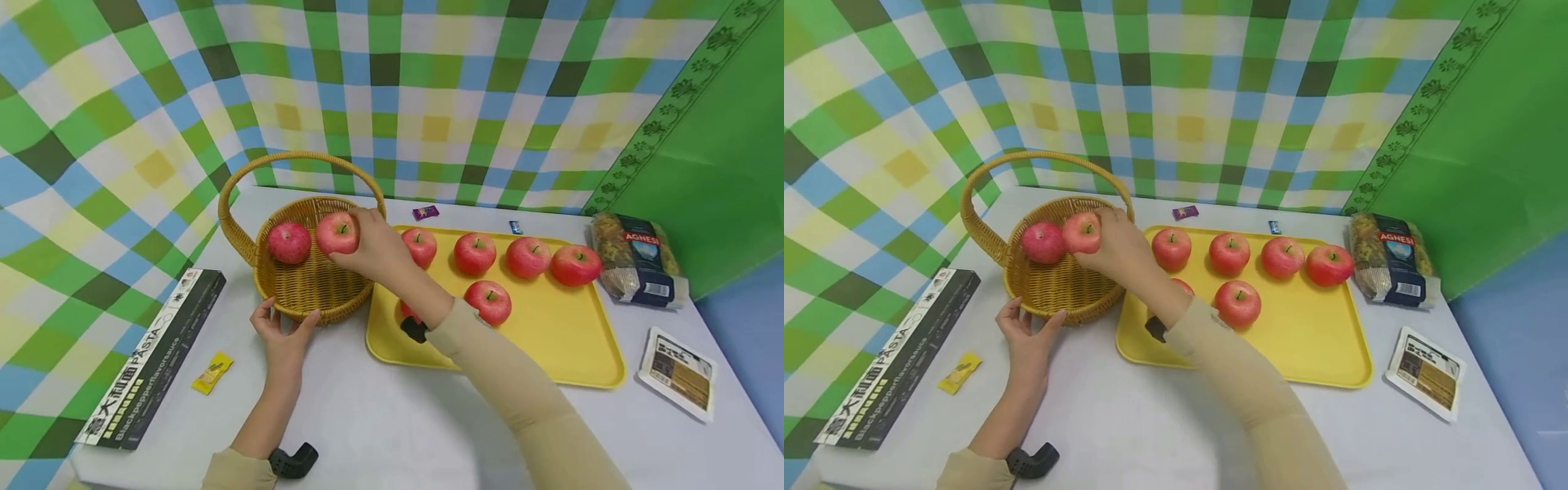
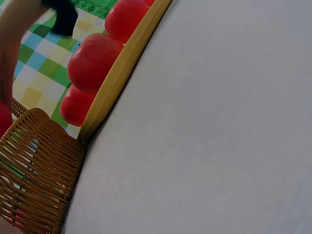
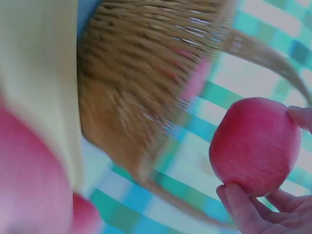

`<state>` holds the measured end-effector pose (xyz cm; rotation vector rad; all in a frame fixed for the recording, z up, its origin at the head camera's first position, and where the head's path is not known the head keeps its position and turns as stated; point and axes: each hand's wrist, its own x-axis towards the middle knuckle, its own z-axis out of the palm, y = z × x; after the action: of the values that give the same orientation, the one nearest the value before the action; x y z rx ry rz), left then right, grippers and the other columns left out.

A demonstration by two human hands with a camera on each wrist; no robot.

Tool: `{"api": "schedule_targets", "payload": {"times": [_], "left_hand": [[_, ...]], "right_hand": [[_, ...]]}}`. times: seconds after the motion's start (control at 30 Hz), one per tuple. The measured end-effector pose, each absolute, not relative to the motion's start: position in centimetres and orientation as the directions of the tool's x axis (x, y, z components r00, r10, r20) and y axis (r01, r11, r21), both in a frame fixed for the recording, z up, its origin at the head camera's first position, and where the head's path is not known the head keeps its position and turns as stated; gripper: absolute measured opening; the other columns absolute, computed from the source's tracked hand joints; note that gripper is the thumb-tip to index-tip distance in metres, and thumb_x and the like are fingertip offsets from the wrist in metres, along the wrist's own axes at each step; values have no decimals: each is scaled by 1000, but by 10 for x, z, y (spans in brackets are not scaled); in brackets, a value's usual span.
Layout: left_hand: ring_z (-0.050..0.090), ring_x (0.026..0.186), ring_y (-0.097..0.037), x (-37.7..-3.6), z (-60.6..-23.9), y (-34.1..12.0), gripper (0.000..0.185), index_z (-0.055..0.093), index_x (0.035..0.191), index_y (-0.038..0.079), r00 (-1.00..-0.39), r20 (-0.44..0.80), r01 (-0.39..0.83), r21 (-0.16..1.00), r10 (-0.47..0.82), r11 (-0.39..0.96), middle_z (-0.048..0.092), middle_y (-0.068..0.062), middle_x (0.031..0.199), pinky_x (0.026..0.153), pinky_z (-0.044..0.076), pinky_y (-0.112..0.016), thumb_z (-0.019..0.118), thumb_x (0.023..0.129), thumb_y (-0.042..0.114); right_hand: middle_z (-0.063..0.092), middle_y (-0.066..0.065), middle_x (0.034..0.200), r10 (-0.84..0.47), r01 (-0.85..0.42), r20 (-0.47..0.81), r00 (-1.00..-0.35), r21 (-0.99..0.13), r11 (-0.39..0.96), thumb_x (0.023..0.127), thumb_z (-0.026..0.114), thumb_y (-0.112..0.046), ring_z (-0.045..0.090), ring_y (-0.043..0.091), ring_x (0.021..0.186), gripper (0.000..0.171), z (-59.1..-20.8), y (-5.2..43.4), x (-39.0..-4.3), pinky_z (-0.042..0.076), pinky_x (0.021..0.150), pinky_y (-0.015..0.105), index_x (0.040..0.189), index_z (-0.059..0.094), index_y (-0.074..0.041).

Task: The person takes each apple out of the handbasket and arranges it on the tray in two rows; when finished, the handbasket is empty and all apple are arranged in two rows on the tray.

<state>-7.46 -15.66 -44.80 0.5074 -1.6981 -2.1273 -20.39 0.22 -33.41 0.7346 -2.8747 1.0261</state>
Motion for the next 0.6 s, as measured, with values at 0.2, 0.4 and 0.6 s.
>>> {"api": "schedule_targets", "payload": {"times": [0.2, 0.4, 0.6], "left_hand": [[15, 144, -18, -74, -448, -156, 75, 22, 129, 20, -867, -25, 91, 974, -497, -208, 7, 3, 153, 111, 31, -36, 78, 81, 8], [13, 144, -18, -74, -447, -157, 76, 21, 130, 22, -867, -37, 89, 969, -497, -229, 4, 4, 154, 112, 30, -34, 78, 81, 6], [12, 145, -19, -74, -446, -155, 77, 22, 130, 22, -868, -49, 81, 968, -494, -239, 4, 3, 154, 112, 29, -35, 78, 80, 6]], "right_hand": [[48, 4, 130, -409, -455, 228, -884, -623, 636, 76, 79, -41, 54, 17, 103, 81, -304, 78, -161, 53, 83, 34, 142, 40, -14], [49, 10, 130, -284, -388, 265, -921, -621, 681, 74, 83, -35, 53, 25, 107, 83, -307, 160, -138, 53, 85, 44, 141, 41, -9], [50, 16, 129, -128, -217, 182, -975, -650, 728, 77, 81, -35, 54, 34, 110, 85, -332, 238, -126, 51, 88, 53, 142, 37, -3]]}}
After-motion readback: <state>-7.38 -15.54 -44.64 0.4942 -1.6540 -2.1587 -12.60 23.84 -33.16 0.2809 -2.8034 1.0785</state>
